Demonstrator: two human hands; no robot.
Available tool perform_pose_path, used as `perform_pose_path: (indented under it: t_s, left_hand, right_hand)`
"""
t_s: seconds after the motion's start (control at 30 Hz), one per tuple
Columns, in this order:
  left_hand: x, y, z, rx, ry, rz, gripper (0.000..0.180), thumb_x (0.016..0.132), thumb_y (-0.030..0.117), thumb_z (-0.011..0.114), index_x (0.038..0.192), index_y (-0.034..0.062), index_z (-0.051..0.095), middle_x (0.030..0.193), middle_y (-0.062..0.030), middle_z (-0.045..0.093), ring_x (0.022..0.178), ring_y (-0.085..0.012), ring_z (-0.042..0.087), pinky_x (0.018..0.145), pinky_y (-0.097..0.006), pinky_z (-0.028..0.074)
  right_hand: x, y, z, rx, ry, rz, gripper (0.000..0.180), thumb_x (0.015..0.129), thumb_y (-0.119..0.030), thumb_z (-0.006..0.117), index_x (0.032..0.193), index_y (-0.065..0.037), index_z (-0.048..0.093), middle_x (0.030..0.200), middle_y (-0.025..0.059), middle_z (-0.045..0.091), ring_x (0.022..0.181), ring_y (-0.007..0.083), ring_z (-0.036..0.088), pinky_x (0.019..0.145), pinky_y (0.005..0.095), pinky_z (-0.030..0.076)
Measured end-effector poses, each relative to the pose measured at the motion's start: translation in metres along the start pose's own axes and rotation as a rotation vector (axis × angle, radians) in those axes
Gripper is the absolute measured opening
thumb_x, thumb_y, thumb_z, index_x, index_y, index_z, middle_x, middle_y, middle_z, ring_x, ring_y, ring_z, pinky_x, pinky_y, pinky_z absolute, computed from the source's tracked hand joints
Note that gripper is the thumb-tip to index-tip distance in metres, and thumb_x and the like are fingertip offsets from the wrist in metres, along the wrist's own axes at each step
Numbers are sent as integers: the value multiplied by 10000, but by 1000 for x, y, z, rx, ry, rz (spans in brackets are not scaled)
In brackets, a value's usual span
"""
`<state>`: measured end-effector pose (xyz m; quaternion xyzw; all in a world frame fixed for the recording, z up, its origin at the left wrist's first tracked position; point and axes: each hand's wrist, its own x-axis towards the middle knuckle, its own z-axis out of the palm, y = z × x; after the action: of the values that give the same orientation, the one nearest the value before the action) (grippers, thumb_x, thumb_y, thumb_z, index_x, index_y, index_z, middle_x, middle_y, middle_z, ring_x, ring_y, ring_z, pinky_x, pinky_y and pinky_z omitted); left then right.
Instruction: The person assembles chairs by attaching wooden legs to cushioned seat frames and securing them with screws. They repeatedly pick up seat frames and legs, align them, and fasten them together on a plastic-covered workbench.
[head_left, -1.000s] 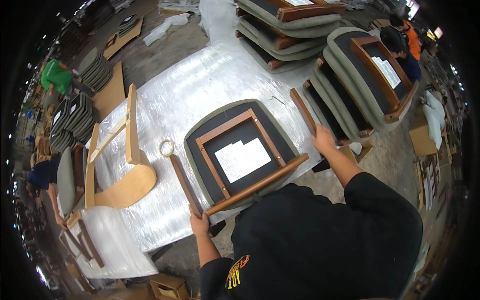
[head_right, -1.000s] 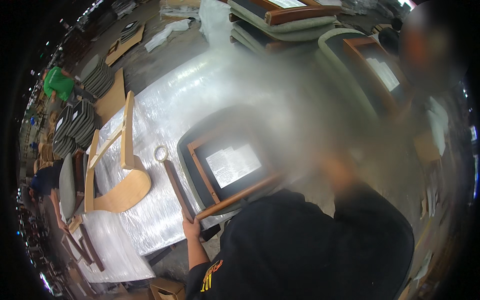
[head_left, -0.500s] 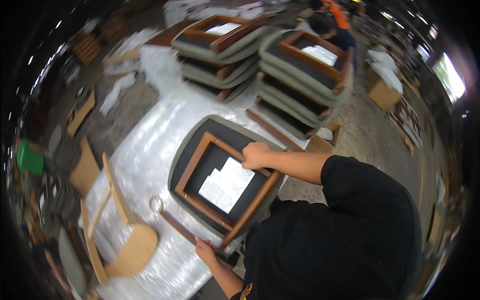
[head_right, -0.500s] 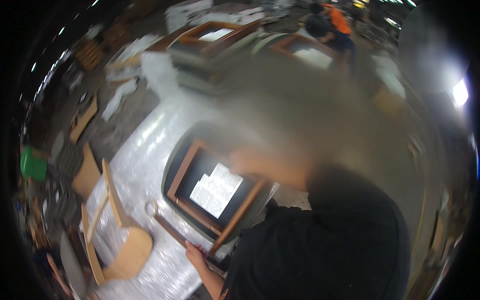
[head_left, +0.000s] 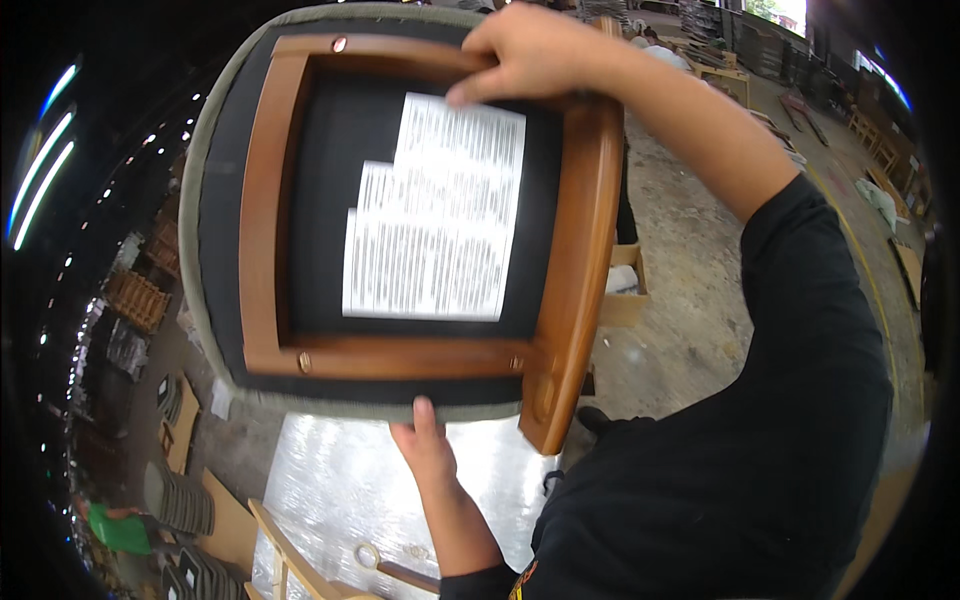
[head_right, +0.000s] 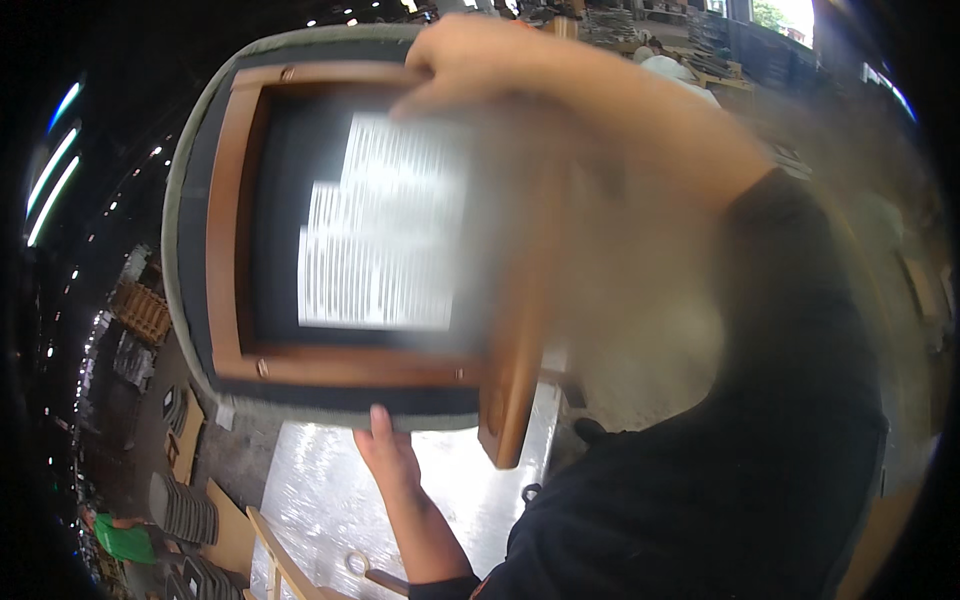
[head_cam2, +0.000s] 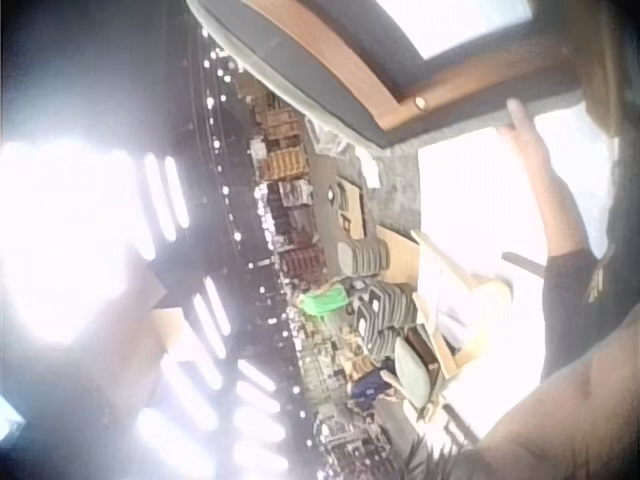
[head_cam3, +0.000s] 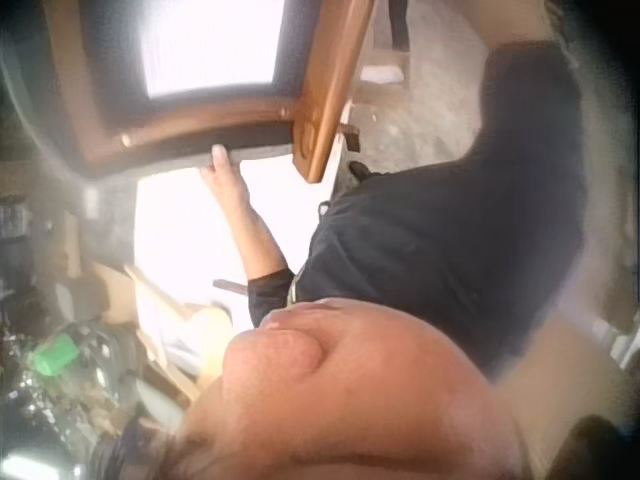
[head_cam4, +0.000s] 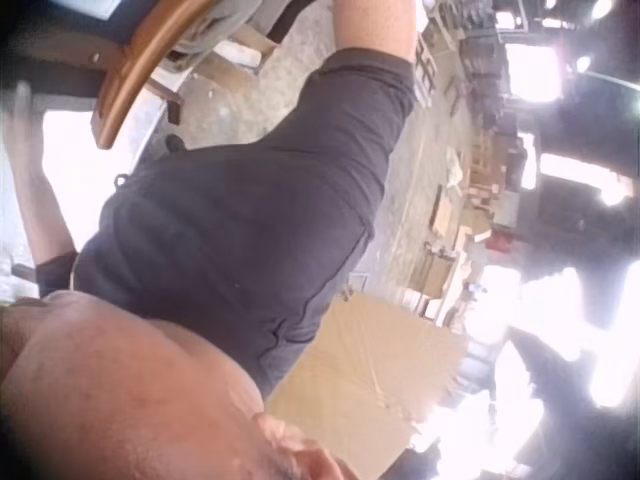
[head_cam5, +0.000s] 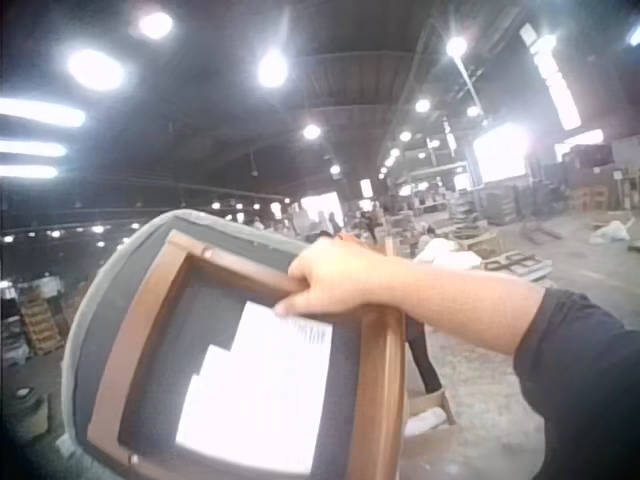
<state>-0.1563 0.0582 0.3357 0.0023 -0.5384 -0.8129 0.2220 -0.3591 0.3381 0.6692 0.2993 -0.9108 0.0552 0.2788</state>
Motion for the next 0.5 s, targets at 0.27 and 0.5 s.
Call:
perform_pose_path:
  t_s: [0.27,0.5]
  left_hand:
    - [208,52,153,452,184,395,518,1047,407,641,1383,25,543,1279,-140,629,1082,-232,663,874,-381,592]
    - [252,69,185,-389,-485,-64,825,1036,697,389,1452,-8,492,1500,-294,501,1362,-555,500,1008,-640,539]
  right_hand:
    - [107,174,11,88,582,80,578,894,-589,698,967,-18,746,994,228,736,966,422,696,842,478,536]
    - [160,246,126,555,966,126,481,880,-489,782,1040,-37,750,947,158,752,905,324,723,788,411,555]
